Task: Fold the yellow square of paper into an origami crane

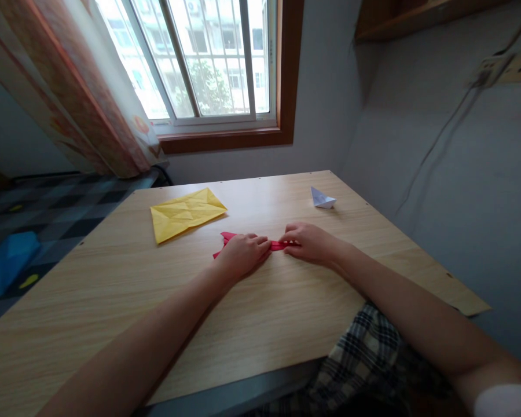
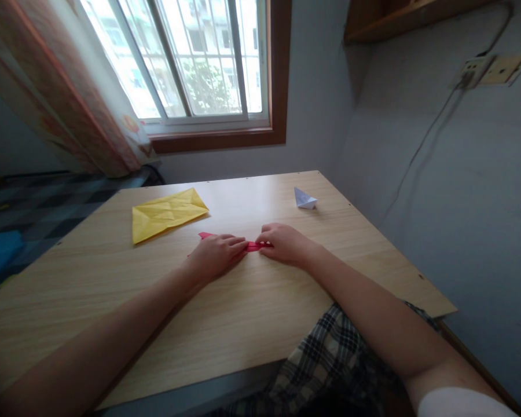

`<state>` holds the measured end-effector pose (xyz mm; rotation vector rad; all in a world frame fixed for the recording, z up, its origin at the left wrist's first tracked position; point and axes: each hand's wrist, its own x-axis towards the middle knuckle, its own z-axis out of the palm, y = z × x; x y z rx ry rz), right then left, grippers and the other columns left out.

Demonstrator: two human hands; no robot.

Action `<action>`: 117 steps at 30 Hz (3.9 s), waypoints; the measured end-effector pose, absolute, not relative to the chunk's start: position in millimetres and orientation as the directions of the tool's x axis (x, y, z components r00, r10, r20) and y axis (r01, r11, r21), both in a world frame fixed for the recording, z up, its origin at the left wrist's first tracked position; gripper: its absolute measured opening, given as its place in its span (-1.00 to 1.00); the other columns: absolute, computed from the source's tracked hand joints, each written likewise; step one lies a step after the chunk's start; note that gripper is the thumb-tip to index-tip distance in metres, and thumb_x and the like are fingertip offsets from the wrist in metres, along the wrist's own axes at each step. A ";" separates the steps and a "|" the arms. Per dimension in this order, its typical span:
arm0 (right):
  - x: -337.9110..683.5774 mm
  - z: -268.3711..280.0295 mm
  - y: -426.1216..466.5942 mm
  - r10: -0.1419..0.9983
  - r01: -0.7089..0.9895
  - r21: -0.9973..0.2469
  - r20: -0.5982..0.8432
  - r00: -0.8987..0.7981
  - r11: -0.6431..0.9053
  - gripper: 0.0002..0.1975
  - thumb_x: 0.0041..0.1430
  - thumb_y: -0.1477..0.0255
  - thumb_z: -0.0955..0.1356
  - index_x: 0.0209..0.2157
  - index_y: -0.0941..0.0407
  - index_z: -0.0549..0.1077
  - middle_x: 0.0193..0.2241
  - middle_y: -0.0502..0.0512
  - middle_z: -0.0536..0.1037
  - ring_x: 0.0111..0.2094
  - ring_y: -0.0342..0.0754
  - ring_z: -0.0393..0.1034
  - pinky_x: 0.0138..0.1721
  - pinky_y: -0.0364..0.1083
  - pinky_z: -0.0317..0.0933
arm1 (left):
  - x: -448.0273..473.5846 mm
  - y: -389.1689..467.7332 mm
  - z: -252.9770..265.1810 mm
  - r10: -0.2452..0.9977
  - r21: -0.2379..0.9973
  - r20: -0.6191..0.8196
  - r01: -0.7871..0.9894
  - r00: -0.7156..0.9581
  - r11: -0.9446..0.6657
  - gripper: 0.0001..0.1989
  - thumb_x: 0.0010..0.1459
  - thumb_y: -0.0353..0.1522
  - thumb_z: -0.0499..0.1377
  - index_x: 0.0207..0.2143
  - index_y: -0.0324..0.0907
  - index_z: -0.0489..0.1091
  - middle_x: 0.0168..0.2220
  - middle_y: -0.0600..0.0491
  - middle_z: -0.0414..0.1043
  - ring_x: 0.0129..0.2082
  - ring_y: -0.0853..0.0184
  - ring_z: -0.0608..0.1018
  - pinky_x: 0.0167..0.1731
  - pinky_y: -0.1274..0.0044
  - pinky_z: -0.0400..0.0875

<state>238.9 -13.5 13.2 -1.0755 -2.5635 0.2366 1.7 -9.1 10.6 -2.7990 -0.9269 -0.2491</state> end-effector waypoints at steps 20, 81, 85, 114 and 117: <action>229.3 10.9 -10.0 0.671 0.680 -0.076 0.272 -0.690 0.729 -0.80 0.31 0.48 0.32 -0.33 0.18 0.59 -0.34 0.15 0.54 -0.33 -0.05 0.35 -0.27 -0.09 0.13 | 6.8 -10.6 10.9 0.551 -0.305 0.232 0.597 0.802 -0.742 -0.71 0.43 -0.28 0.00 -0.22 -0.21 0.47 -0.28 -0.05 0.59 -0.29 0.22 0.61 -0.31 0.42 0.36; 229.7 8.1 -9.3 0.824 0.781 -0.271 0.262 -0.503 0.563 -0.82 0.19 0.65 0.32 -0.34 0.20 0.57 -0.31 0.14 0.55 -0.29 -0.07 0.37 -0.23 -0.14 0.15 | 7.0 -14.8 9.2 0.559 -0.269 0.225 0.603 0.798 -0.751 -0.67 0.35 -0.42 0.12 0.14 -0.24 0.38 -0.08 -0.07 0.56 -0.13 0.22 0.58 -0.18 0.43 0.42; 233.8 11.9 -13.3 0.795 0.774 -0.200 0.249 -0.553 0.600 -0.80 0.23 0.60 0.32 -0.30 0.16 0.60 -0.29 0.13 0.59 -0.30 -0.07 0.40 -0.25 -0.13 0.13 | 9.3 -13.4 6.7 0.569 -0.311 0.208 0.606 0.795 -0.732 -0.61 0.37 -0.39 0.11 0.20 -0.30 0.32 -0.14 -0.09 0.56 -0.15 0.19 0.56 -0.20 0.40 0.42; 232.6 24.9 -24.7 0.812 0.799 -0.148 0.138 -0.567 0.583 -0.75 0.32 0.55 0.27 -0.23 0.20 0.61 -0.19 0.21 0.59 -0.18 -0.01 0.43 -0.12 -0.10 0.21 | 23.5 -35.2 -11.9 0.649 -0.082 0.255 0.684 0.717 -0.725 -0.51 0.44 -0.21 -0.10 0.21 -0.34 0.30 0.16 -0.26 0.40 0.22 0.08 0.40 0.18 0.27 0.31; 235.0 30.4 -23.5 0.889 0.896 -0.079 0.192 -0.416 0.436 -0.74 0.30 0.56 0.27 -0.22 0.20 0.63 -0.18 0.27 0.60 -0.12 0.07 0.44 -0.09 -0.05 0.22 | 20.2 -30.0 -17.6 0.717 -0.050 0.191 0.736 0.670 -0.675 -0.44 0.43 -0.15 -0.10 0.27 -0.35 0.24 0.29 -0.30 0.27 0.34 0.01 0.26 0.26 0.23 0.22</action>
